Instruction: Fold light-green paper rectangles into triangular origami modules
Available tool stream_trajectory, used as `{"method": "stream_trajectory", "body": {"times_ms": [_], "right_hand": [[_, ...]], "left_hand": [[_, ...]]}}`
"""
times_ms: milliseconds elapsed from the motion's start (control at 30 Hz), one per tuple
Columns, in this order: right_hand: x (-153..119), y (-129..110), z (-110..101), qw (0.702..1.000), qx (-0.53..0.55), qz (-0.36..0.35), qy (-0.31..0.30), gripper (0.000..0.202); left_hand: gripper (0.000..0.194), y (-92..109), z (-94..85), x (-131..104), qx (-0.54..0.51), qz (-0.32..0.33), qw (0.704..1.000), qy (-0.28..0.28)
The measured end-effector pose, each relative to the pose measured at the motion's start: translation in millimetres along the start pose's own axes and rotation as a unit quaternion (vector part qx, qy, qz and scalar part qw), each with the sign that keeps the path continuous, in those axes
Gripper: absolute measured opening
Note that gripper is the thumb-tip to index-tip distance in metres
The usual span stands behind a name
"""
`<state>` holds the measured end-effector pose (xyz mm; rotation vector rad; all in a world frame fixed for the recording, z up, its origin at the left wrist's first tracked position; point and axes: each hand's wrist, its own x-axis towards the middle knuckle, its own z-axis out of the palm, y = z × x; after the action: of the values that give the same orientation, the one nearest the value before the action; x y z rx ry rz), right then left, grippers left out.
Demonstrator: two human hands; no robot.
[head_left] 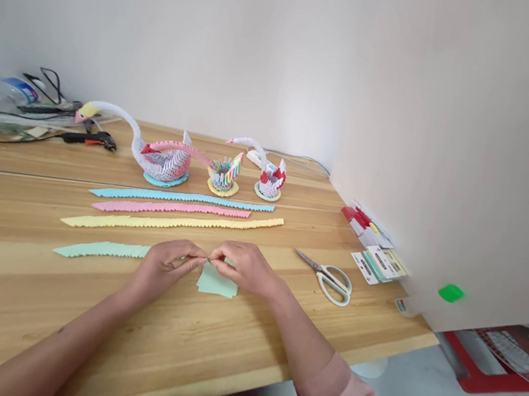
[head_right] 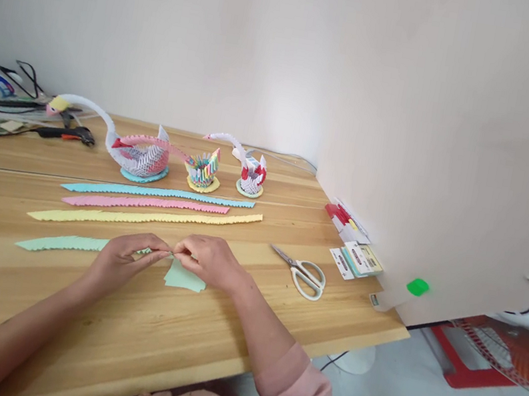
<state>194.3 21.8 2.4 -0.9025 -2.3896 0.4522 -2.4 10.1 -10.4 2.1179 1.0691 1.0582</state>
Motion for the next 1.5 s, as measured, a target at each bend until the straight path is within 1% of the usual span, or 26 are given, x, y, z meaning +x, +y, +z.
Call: {"method": "stream_trajectory", "body": {"times_ms": [100,167,267,333,400,467,567,667,733,833,900,967,1067,1167,1267,1400,1500], "right_hand": [[0,-2,0,0.999,0.042,0.016,0.000,0.010],[0,-3,-1,0.994,0.099,0.044,0.011,0.012],[0,-4,-1,0.974,0.196,0.108,0.031,0.022],[0,-5,-1,0.964,0.227,0.133,0.029,0.027],[0,-6,1,0.966,0.221,0.132,0.025,0.027],[1,-6,3,0.973,0.196,0.119,0.030,0.022],[1,-7,5,0.978,0.168,0.111,0.048,0.014],[1,-8,5,0.980,0.161,0.107,0.046,0.015],[1,-9,4,0.981,0.160,0.101,0.038,0.017],[1,-10,3,0.981,0.159,0.102,0.032,0.018],[1,-10,3,0.981,0.158,0.109,0.036,0.016],[1,-8,3,0.979,0.160,0.116,0.048,0.016],[2,-5,3,0.976,0.167,0.126,0.065,0.017],[2,-3,2,0.974,0.171,0.134,0.063,0.017],[1,-3,3,0.970,0.198,0.130,0.059,0.016],[0,-4,6,0.972,0.201,0.109,0.057,0.016],[-2,-5,7,0.973,0.199,0.098,0.064,0.014]], "left_hand": [[0.017,3,0.9,-1,0.012,-0.014,1.000,-0.009],[0.019,6,1.4,-1,0.004,-0.044,0.999,0.002],[0.021,7,1.6,-1,-0.032,-0.096,0.994,0.031],[0.022,7,1.4,-1,-0.057,-0.112,0.991,0.042],[0.021,6,1.4,-1,-0.073,-0.117,0.989,0.049],[0.021,6,1.7,-1,-0.080,-0.115,0.989,0.051],[0.021,7,2.4,-1,-0.082,-0.112,0.989,0.042],[0.020,9,3.2,-1,-0.100,-0.122,0.987,0.034],[0.020,11,3.7,0,-0.143,-0.143,0.979,0.030],[0.021,13,3.7,1,-0.215,-0.184,0.959,0.018],[0.022,12,2.5,1,-0.239,-0.198,0.951,0.003],[0.024,9,0.5,1,-0.237,-0.195,0.952,-0.010],[0.024,5,-2.4,1,-0.202,-0.190,0.961,-0.014],[0.022,4,-3.6,1,-0.171,-0.193,0.966,-0.009],[0.023,7,-3.6,0,-0.125,-0.179,0.976,-0.001],[0.022,13,-2.7,-2,-0.033,-0.114,0.993,0.008],[0.019,17,-2.9,-2,0.001,-0.054,0.998,0.017]]}}
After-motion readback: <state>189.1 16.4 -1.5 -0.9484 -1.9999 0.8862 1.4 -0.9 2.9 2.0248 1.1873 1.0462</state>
